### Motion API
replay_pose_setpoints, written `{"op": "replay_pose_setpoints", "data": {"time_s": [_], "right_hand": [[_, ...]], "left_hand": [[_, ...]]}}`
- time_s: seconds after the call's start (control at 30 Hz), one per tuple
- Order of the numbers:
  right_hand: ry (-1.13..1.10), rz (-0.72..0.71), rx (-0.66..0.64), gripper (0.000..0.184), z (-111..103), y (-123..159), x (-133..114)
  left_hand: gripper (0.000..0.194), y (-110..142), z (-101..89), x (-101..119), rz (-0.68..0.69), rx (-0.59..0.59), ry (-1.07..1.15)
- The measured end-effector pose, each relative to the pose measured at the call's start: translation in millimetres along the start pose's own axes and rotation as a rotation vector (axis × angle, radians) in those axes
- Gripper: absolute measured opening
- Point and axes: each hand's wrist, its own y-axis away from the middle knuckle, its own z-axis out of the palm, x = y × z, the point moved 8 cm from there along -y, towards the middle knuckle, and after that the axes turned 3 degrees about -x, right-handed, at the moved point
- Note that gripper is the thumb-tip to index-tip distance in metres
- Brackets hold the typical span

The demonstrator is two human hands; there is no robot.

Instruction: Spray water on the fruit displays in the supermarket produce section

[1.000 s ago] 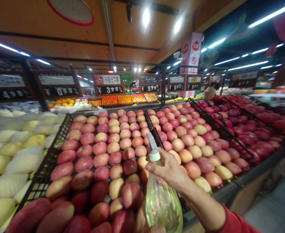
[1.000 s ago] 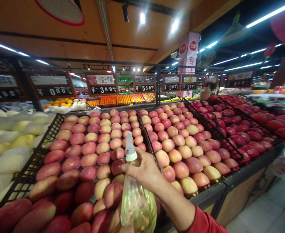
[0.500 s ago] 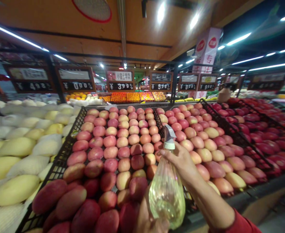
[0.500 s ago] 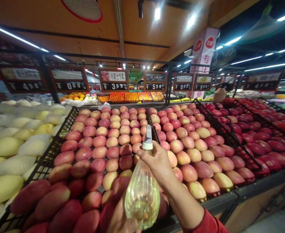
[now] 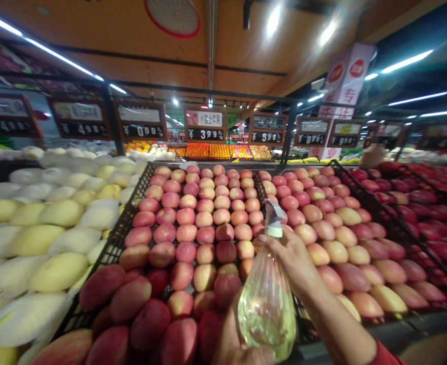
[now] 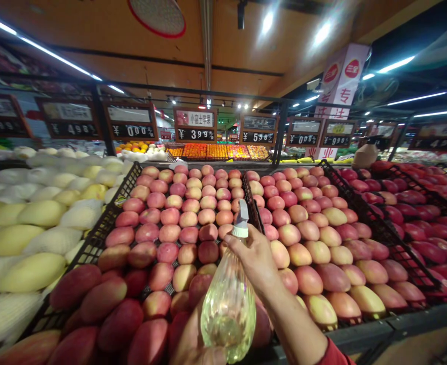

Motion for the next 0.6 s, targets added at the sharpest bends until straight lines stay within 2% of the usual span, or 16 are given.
{"op": "replay_pose_setpoints", "data": {"time_s": [0.17,0.3,0.47,0.6], "right_hand": [[0.032,-0.050,-0.044,0.037,13.7,-1.5,-7.3],[0.050,-0.027,-0.068,0.039,25.4,-1.9,-5.8],[0.053,-0.050,-0.109,0.037,44.8,-3.9,-8.7],[0.026,-0.052,-0.171,0.037,62.1,-5.8,-9.8]], "left_hand": [[0.110,8.4,-15.1,-5.4,-0.053,0.075,0.008],[0.110,15.8,-28.0,-1.6,0.029,0.128,0.073],[0.078,21.8,-27.6,2.1,-0.030,0.087,0.106],[0.062,23.8,-23.5,21.0,0.086,0.060,0.149]]}}
